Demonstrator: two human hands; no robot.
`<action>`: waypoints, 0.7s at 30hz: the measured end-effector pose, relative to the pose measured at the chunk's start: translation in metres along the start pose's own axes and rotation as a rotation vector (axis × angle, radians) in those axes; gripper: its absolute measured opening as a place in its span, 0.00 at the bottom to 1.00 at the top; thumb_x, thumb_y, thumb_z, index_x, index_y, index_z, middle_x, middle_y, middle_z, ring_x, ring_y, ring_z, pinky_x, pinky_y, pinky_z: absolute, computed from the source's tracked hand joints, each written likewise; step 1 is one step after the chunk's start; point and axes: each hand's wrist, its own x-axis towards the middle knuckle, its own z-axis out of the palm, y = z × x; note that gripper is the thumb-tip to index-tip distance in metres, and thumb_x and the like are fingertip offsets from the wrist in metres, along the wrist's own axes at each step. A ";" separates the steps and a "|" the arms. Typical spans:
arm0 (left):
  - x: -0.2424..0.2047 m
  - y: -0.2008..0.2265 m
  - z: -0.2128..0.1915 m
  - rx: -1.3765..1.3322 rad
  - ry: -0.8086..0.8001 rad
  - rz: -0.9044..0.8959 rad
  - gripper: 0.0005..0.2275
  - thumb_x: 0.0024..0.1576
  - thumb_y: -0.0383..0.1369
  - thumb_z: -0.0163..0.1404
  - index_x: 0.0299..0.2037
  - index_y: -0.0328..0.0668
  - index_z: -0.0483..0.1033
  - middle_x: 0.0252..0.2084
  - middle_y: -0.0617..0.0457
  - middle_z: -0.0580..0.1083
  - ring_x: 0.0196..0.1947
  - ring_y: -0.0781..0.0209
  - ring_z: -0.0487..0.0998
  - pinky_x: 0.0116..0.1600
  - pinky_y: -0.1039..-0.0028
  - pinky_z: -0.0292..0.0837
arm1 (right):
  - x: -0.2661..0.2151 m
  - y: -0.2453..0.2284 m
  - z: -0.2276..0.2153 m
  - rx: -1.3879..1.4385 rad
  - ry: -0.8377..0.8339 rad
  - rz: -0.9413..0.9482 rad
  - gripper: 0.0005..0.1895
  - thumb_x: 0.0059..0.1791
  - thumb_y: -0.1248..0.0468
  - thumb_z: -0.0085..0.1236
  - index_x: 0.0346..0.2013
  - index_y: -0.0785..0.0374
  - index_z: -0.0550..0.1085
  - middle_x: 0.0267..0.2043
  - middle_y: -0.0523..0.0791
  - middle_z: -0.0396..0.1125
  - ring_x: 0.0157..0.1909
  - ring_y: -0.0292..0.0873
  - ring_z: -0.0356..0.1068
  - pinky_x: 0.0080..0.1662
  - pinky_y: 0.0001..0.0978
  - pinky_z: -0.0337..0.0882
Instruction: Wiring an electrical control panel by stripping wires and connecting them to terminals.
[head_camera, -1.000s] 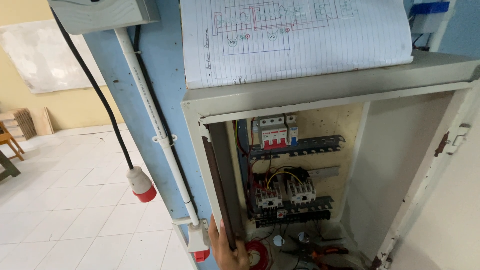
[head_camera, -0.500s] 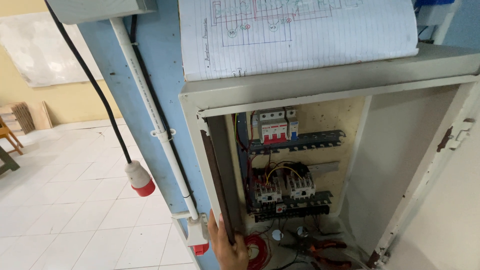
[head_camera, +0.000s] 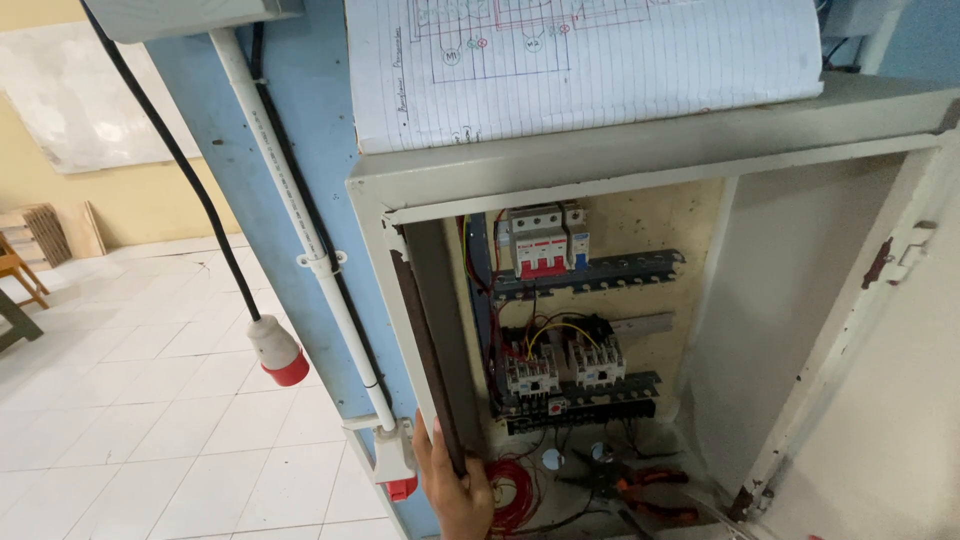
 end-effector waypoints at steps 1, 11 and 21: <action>0.001 0.002 -0.001 -0.016 -0.003 0.001 0.32 0.57 0.21 0.43 0.75 0.46 0.52 0.74 0.26 0.55 0.76 0.24 0.56 0.66 0.46 0.67 | 0.003 0.011 0.002 -0.006 -0.006 0.002 0.38 0.39 0.49 0.68 0.64 0.36 0.68 0.53 0.31 0.79 0.36 0.26 0.81 0.32 0.19 0.82; -0.001 0.013 -0.006 -0.038 -0.058 -0.094 0.30 0.61 0.22 0.43 0.75 0.45 0.51 0.76 0.31 0.52 0.78 0.30 0.51 0.72 0.46 0.57 | 0.044 0.051 0.049 -0.038 -0.057 -0.020 0.38 0.40 0.47 0.68 0.64 0.35 0.68 0.54 0.29 0.79 0.37 0.24 0.81 0.33 0.18 0.83; -0.027 0.099 -0.028 -0.244 -0.166 -0.111 0.11 0.56 0.17 0.40 0.43 0.31 0.75 0.43 0.39 0.75 0.45 0.43 0.77 0.49 0.62 0.76 | -0.099 -0.319 -0.007 0.125 0.086 0.307 0.22 0.42 0.57 0.69 0.51 0.47 0.83 0.36 0.35 0.81 0.27 0.37 0.66 0.39 0.26 0.70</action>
